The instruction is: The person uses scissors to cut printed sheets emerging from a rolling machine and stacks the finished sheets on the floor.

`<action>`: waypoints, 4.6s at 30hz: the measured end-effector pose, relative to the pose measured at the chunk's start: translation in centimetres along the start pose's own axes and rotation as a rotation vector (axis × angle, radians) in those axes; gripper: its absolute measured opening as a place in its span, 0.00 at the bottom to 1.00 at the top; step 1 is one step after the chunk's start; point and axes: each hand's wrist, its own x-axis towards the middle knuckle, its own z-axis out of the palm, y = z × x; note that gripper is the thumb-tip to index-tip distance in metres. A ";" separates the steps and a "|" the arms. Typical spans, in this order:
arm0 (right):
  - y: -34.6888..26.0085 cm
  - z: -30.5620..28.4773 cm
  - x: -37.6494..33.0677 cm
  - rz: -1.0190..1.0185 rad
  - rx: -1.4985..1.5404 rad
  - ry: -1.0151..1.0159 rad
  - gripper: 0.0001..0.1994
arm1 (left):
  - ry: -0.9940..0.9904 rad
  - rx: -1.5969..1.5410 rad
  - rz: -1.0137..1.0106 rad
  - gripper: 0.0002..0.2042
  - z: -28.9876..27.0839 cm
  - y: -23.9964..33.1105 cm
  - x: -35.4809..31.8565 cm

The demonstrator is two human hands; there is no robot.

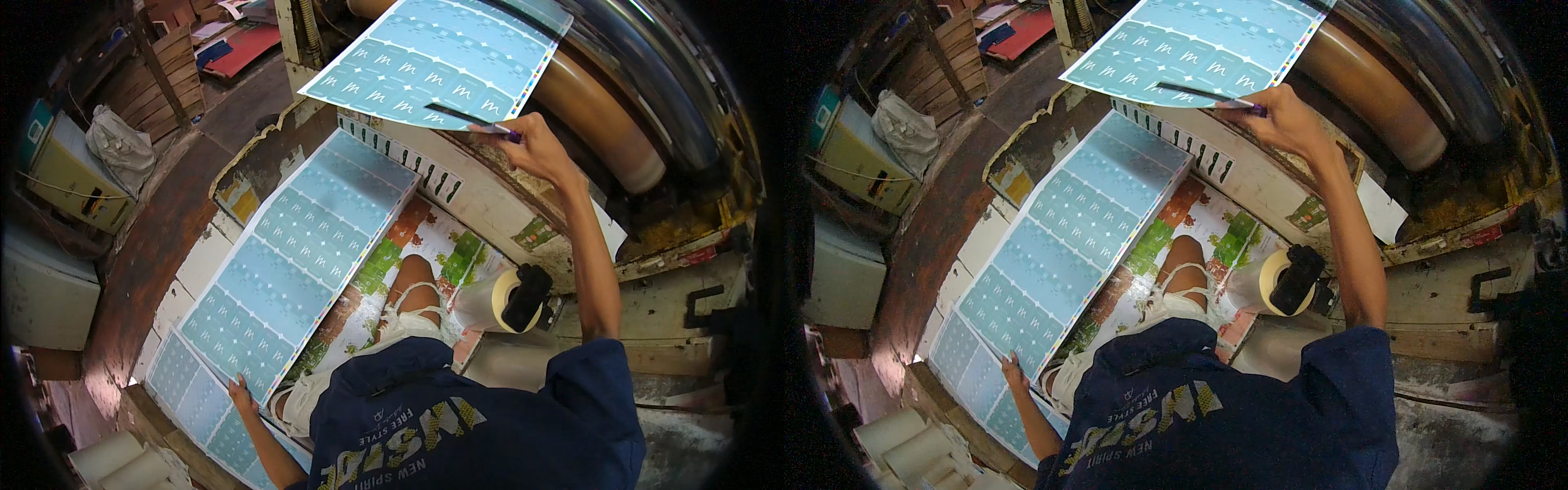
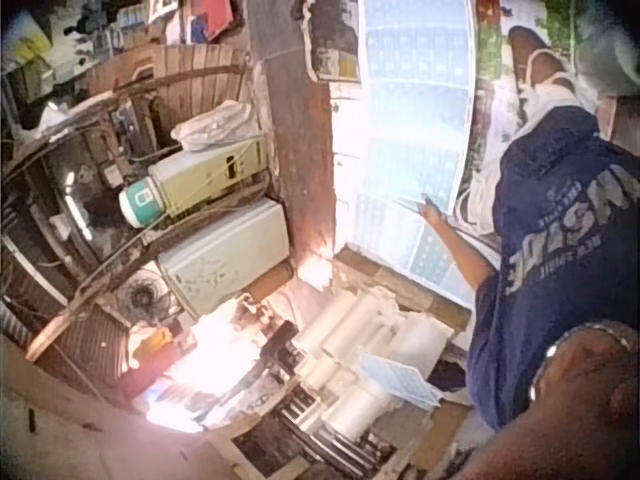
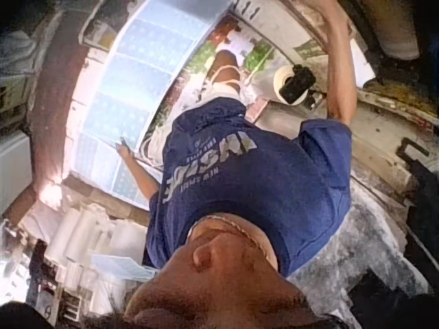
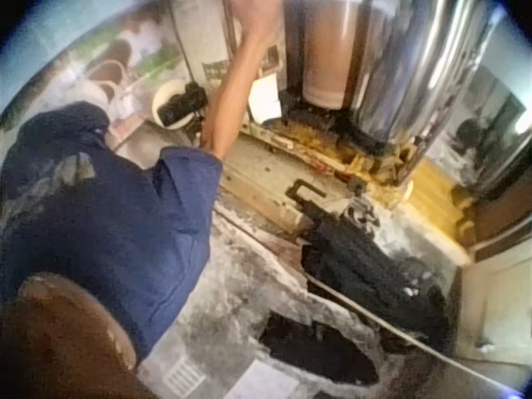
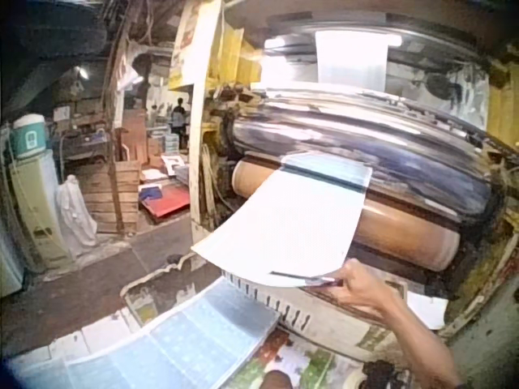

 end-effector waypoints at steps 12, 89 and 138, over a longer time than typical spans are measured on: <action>-4.1 0.8 -3.1 -0.146 -0.051 0.028 0.15 | 0.193 0.366 0.246 0.30 10.6 5.6 1.4; 18.8 -5.0 -20.0 1.257 0.237 0.810 0.29 | -0.296 -0.178 -0.217 0.32 20.1 32.6 -16.4; 6.7 3.0 -3.6 0.495 0.537 0.594 0.14 | -0.011 -0.121 -0.291 0.28 4.1 31.3 -24.1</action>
